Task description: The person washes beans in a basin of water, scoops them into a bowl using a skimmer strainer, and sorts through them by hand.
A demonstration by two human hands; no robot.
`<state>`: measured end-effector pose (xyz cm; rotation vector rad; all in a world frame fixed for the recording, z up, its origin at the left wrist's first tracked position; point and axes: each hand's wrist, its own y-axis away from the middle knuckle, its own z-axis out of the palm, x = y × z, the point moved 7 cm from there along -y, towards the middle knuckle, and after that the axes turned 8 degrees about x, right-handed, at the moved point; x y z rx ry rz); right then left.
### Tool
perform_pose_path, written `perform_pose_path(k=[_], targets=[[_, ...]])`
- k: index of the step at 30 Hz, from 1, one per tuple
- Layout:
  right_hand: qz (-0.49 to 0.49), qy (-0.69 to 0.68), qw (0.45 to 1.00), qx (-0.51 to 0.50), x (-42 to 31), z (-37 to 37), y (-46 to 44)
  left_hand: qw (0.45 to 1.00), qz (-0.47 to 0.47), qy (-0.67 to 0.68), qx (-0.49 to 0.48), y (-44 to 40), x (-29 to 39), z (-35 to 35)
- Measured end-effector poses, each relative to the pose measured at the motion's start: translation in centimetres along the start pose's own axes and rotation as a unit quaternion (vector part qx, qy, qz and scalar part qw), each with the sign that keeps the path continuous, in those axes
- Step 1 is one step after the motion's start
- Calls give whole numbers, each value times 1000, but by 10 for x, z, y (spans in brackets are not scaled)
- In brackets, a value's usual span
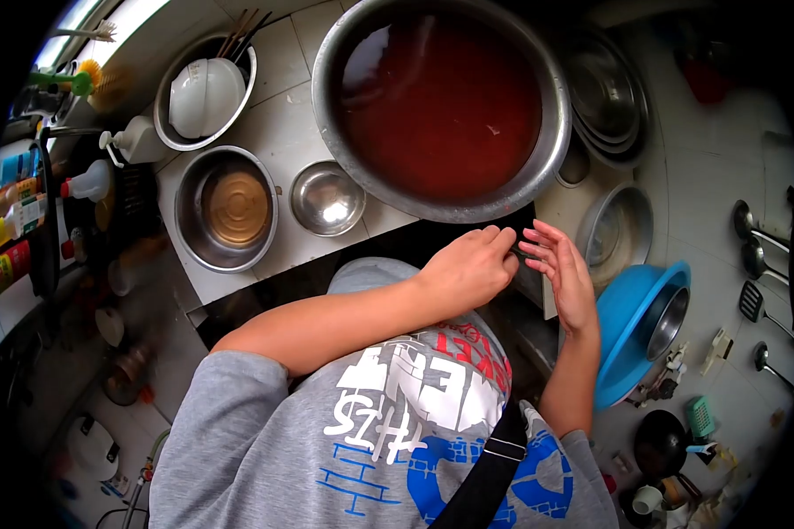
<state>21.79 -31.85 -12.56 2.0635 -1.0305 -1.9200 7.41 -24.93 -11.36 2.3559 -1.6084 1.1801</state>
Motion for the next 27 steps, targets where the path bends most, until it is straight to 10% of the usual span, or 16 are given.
perform_pose_path(k=[10,22,27], targets=[[-35,34,999,7,11,-15,-2,983,40,-159,-87,4,4,53],[-58,24,998,9,-1,-19,-17,986,-113,80,-93,1,-9,39],[-58,-2,998,8,-6,-20,-16,644,-440,623,-62,20,-36,59]])
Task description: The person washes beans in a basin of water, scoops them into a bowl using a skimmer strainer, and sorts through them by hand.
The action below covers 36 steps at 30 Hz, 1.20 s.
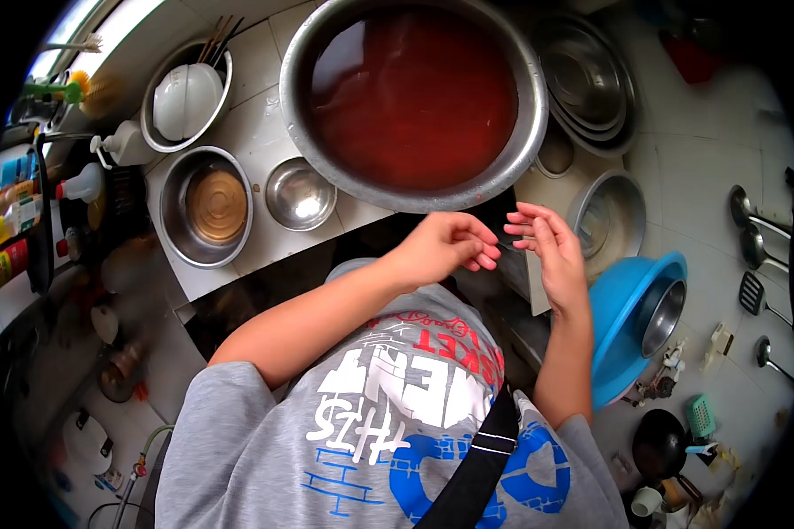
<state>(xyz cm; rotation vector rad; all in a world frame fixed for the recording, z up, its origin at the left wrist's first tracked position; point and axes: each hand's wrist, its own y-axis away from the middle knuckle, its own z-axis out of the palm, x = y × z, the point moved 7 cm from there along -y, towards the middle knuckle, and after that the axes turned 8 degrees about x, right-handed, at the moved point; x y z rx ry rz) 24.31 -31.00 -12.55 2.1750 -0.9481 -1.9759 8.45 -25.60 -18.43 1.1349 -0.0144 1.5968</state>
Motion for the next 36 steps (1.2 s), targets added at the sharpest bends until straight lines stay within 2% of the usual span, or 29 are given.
perform_pose_path(k=[1,6,9,13,16,21,23,25,31,32,34,36], targets=[[-1,7,1000,-9,-1,1,1,998,-23,57,6,3,3,-4],[8,-24,998,-55,-3,14,4,984,-44,175,9,10,8,-19],[16,-37,996,-81,-3,21,6,976,-52,211,1,11,7,-22],[38,-75,995,-59,4,19,7,974,-56,218,-8,12,12,-21],[49,-58,997,-23,3,21,7,979,-52,196,-11,12,15,-23],[57,48,997,-3,0,25,5,999,-32,3,27,12,19,-28],[40,-6,999,0,1,34,1,998,-2,-53,18,12,19,-31],[16,-21,1000,1,5,40,-6,998,-1,-69,0,14,22,-32],[-41,82,996,-4,-12,58,-33,987,-5,-157,-23,20,29,-44],[-38,83,996,-1,-15,62,-38,987,36,-156,-20,21,30,-48],[-33,85,996,3,-23,72,-49,981,55,-186,-21,25,42,-52],[-69,111,991,-3,-30,90,-66,974,59,-218,-29,31,57,-57]])
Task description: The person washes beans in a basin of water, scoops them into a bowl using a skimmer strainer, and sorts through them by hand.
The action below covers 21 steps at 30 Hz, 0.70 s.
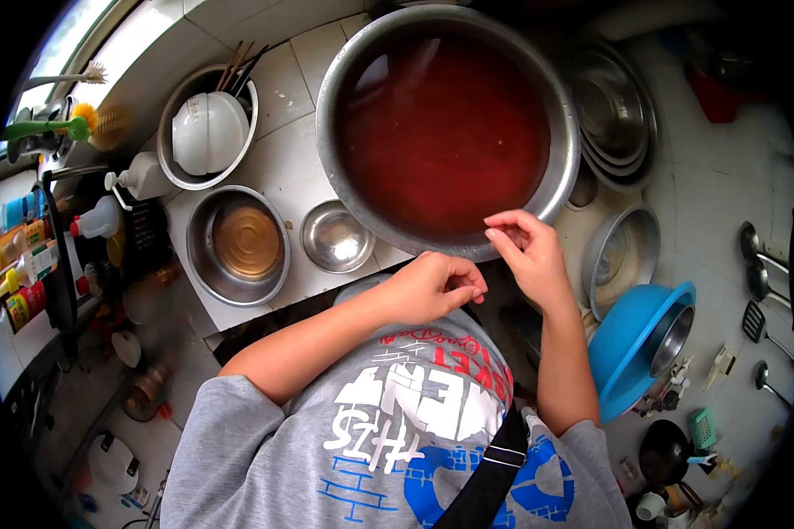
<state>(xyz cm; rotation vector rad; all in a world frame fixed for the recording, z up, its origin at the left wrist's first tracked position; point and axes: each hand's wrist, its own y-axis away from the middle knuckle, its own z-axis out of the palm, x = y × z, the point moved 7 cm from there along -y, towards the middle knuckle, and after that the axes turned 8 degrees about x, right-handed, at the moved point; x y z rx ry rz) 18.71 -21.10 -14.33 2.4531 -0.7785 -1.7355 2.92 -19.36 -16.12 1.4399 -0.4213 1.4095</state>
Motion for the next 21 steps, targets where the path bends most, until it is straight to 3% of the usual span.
perform_pose_path(k=[3,11,18,21], targets=[[-50,27,998,-8,-20,32,-34,999,24,-38,-12,6,8,-18],[-215,194,957,-6,-31,129,-127,994,56,-46,83,32,30,-81],[-163,207,959,-100,-20,177,-145,991,49,-11,121,48,22,-110],[-188,195,956,-117,-26,191,-140,991,47,11,122,49,20,-113]])
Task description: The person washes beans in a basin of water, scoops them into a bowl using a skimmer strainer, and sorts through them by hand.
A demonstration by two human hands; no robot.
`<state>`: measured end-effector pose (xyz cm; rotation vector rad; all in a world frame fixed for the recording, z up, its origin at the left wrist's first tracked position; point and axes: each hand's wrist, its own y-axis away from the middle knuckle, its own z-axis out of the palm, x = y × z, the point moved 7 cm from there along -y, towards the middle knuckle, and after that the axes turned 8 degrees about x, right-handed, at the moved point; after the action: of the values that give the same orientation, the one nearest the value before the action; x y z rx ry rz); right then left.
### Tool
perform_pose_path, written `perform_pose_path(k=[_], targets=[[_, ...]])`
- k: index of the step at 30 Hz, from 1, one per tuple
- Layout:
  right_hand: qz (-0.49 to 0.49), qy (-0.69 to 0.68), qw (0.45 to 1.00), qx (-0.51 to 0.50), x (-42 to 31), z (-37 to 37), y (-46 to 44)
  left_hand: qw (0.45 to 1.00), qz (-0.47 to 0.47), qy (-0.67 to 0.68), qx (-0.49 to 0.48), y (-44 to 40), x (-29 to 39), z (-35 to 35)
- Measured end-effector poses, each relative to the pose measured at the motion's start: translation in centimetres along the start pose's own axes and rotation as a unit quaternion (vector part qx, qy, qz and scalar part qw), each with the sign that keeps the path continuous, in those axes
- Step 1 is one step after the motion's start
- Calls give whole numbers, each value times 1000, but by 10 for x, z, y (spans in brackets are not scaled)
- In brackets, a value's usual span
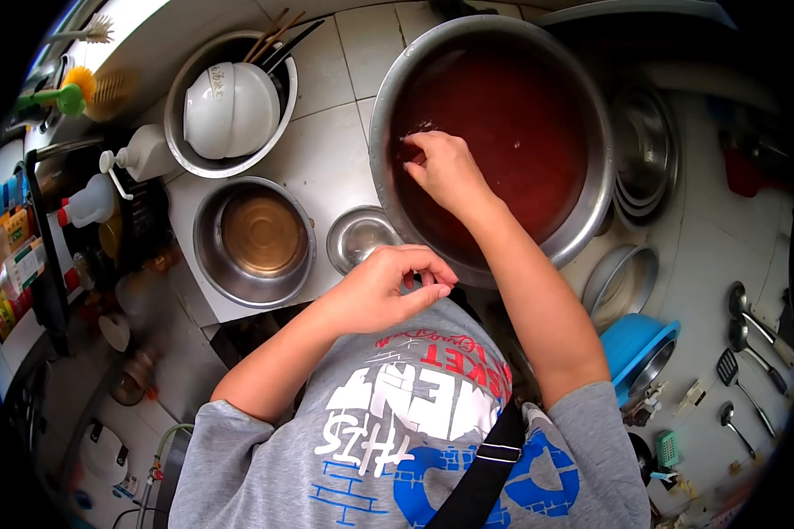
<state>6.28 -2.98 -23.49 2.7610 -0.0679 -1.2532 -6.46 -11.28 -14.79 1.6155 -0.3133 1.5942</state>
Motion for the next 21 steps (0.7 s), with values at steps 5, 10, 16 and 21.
perform_pose_path(k=[5,10,16,21], targets=[[60,-38,997,-19,-7,10,2,1000,16,-12,7,-2,3,-3],[209,-280,936,-43,11,-13,30,1000,9,-21,-4,-3,4,3],[272,-390,880,0,28,-63,66,999,3,-22,-45,-6,-1,17],[212,-211,954,-4,26,-44,61,995,2,-37,-94,-6,-1,37]])
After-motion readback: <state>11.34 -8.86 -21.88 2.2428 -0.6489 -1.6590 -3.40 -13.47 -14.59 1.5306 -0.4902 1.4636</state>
